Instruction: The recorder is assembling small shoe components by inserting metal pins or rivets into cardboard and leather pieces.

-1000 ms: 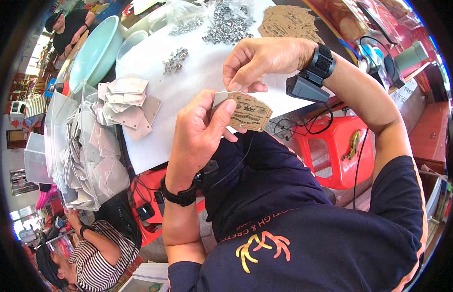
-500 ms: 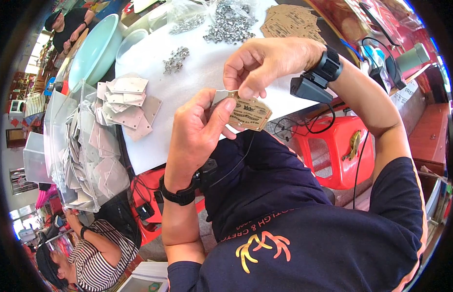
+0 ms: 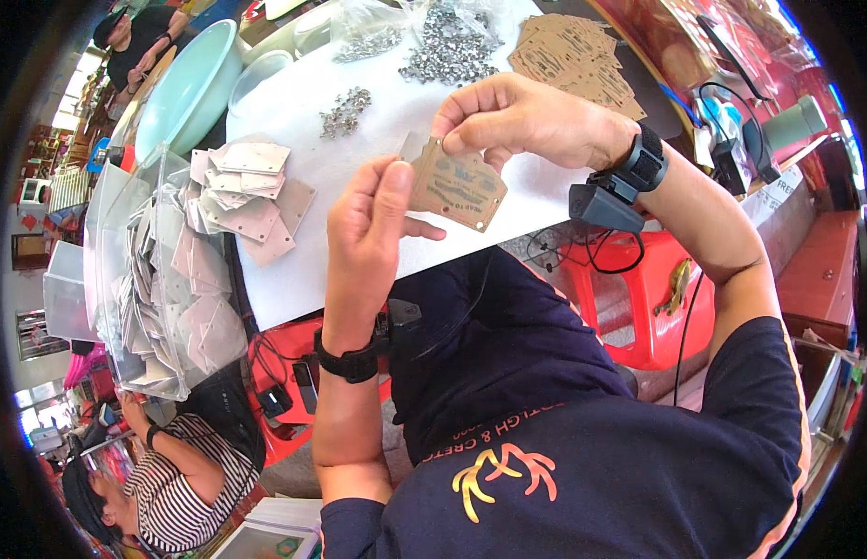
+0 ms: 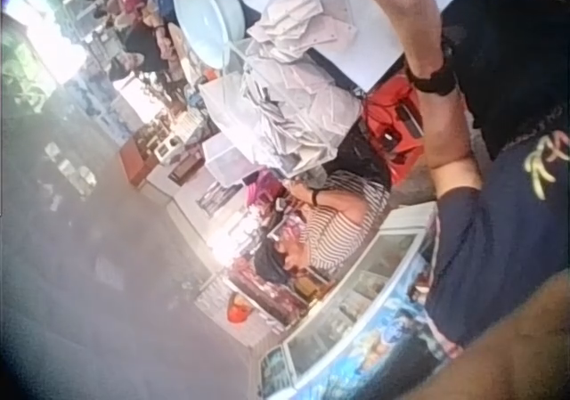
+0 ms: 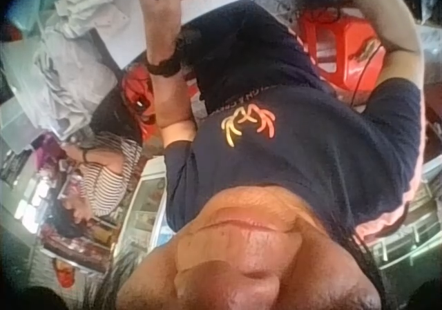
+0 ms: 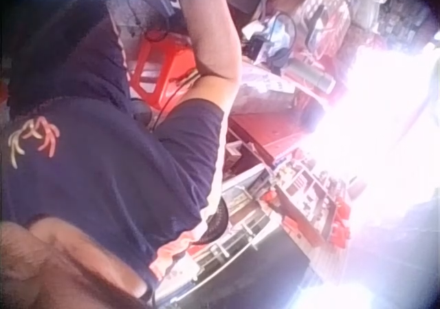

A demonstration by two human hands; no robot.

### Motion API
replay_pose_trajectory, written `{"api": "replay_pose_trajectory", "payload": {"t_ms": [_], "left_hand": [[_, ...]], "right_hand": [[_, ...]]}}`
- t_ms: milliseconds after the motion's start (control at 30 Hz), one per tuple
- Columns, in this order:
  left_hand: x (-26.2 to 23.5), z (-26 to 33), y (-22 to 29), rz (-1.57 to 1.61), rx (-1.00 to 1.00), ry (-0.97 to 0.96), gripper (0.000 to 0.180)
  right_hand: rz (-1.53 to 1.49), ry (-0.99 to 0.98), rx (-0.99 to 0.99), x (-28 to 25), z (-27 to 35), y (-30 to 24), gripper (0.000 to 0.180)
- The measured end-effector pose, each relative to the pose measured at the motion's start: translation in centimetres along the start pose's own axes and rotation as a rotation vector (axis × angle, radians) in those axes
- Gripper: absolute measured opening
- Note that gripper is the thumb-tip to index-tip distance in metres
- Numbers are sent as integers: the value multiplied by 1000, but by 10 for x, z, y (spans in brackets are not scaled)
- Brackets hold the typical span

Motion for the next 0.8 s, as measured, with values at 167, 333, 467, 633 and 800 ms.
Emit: {"api": "replay_pose_trajectory", "payload": {"t_ms": [167,333,467,633,800], "left_hand": [[2,5,2,151,-14,-49,34],[7,9,0,118,1,-61,31],[6,10,1,54,9,-76,25],[4,10,-3,57,-21,-71,25],[-2,5,9,-57,116,67,28]], "right_hand": [[-243,17,68,-4,-3,11,19],[-323,-1,70,1,-3,14,18],[-332,-28,48,2,-3,17,17],[-315,27,54,5,-2,20,17],[-83,69,-6,11,2,5,18]]}}
Point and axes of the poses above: each hand's wrist, its own z-axis away from the middle knuckle, its own x-axis out of the palm, y = z × x, the point moved 8 cm from there along -z, towards the middle knuckle, and after that the axes turned 13 degrees about z, right-handed, at the moved point
